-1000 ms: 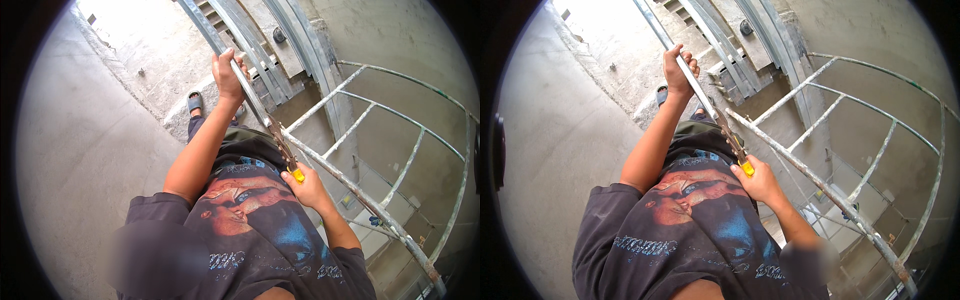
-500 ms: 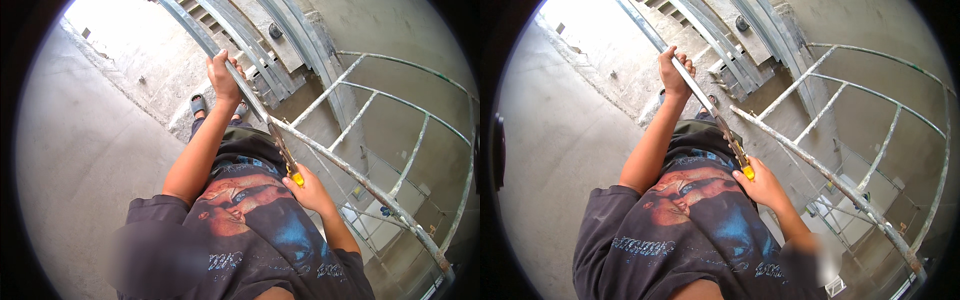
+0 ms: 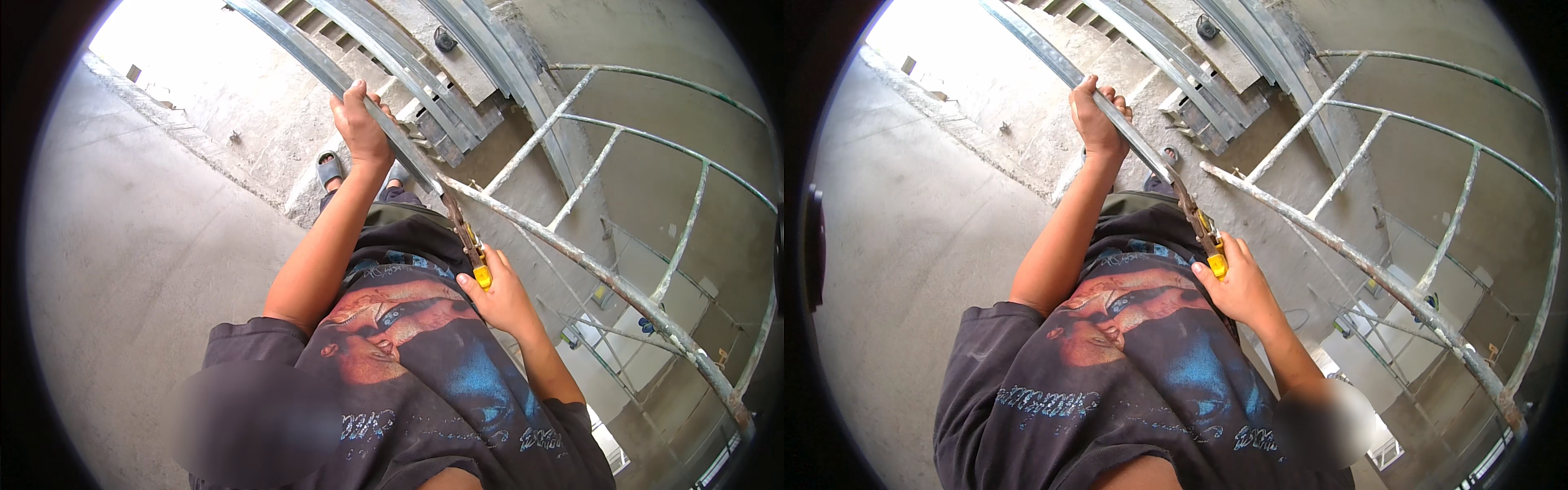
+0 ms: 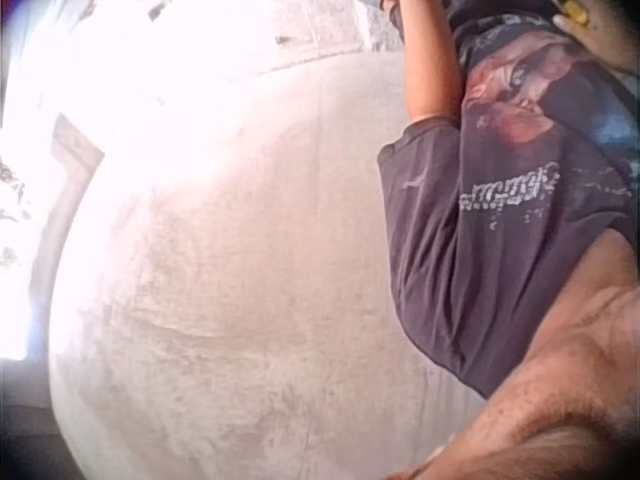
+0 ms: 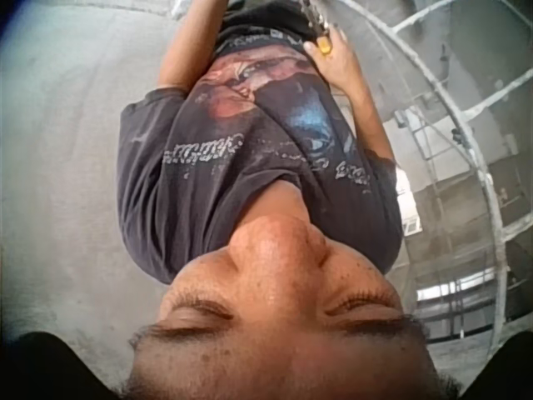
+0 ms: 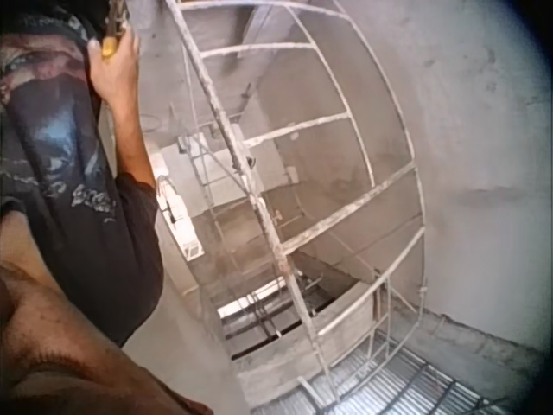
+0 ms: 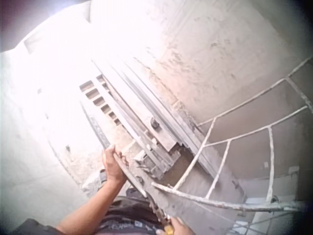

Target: The person repeatedly picks up long metal rods from a stack, positions them against a metal frame, and cuts them using yellow-handled tin snips. After each cut, the person places the cut piece back onto the stack and retrieves another rod to repeat the process.

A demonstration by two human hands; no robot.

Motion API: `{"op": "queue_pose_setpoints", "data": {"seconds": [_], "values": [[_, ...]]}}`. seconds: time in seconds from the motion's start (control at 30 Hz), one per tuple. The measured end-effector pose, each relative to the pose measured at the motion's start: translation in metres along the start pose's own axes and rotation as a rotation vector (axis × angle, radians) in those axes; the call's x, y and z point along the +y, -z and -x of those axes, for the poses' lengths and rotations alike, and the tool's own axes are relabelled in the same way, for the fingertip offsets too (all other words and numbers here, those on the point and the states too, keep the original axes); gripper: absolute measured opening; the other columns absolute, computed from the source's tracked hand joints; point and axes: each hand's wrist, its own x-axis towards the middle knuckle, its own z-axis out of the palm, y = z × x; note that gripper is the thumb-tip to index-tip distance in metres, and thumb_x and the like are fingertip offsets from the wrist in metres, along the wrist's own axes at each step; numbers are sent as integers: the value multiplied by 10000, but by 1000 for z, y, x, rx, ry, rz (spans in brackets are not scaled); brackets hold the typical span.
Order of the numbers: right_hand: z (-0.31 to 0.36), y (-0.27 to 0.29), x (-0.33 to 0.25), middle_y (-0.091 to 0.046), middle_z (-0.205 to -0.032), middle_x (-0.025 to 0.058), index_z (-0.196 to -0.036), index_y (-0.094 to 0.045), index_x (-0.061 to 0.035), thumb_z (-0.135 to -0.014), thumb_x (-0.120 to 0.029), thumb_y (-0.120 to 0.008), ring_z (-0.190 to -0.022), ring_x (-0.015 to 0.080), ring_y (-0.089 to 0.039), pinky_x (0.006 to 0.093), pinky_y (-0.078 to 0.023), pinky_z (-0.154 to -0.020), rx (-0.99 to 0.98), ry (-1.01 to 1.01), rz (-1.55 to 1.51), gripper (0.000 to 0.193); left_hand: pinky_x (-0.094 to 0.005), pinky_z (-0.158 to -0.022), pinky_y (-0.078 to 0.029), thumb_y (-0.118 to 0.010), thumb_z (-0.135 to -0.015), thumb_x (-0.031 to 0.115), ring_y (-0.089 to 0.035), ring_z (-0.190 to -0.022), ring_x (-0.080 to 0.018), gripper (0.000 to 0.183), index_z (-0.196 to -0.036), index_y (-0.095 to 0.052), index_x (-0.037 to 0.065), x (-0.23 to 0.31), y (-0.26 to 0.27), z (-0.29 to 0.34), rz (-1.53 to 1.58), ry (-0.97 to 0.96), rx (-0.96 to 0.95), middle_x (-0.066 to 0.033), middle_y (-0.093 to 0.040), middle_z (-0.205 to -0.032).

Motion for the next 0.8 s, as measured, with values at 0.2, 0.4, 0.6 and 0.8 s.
{"op": "queue_pose_setpoints", "data": {"seconds": [0.2, 0.4, 0.6, 0.8], "values": [[-3, -10, -10, -637, -1022, 263, -1117, -581, 57, -912, -298, -708, -985, 446, -636, 459, -505, -848, 4, -65, -37, 430, -300, -435, -371, -550, -944, 372, -443, -506, -137, 356, -1173, -469, 112, -1, 0, 0, 86, 46, -23, -24, -462, -704], [-4, -24, 5, -633, -857, 268, -926, -573, 38, -906, -264, -700, -820, 466, -636, 487, -495, -716, 71, -16, -70, 329, -296, -433, -367, -540, -938, 375, -435, -490, -133, 390, -1200, -472, 94, 5, -3, 2, 112, 73, -44, -11, -451, -682], [2, -15, -2, -646, -952, 258, -1024, -580, 25, -914, -272, -692, -884, 446, -641, 471, -505, -764, 58, -26, -20, 336, -294, -434, -386, -661, -946, 393, -443, -510, -116, 407, -1077, -392, 117, 13, -10, 11, 112, 3, -86, -25, -479, -809], [22, 8, 27, -640, -1109, 228, -1280, -552, 31, -929, -311, -692, -1046, 381, -645, 411, -498, -912, -102, -66, -126, 510, -318, -591, -465, -610, -998, 400, -519, -682, -140, 387, -1115, -421, 83, 14, -5, 2, 150, -20, -186, -66, -506, -959]]}}
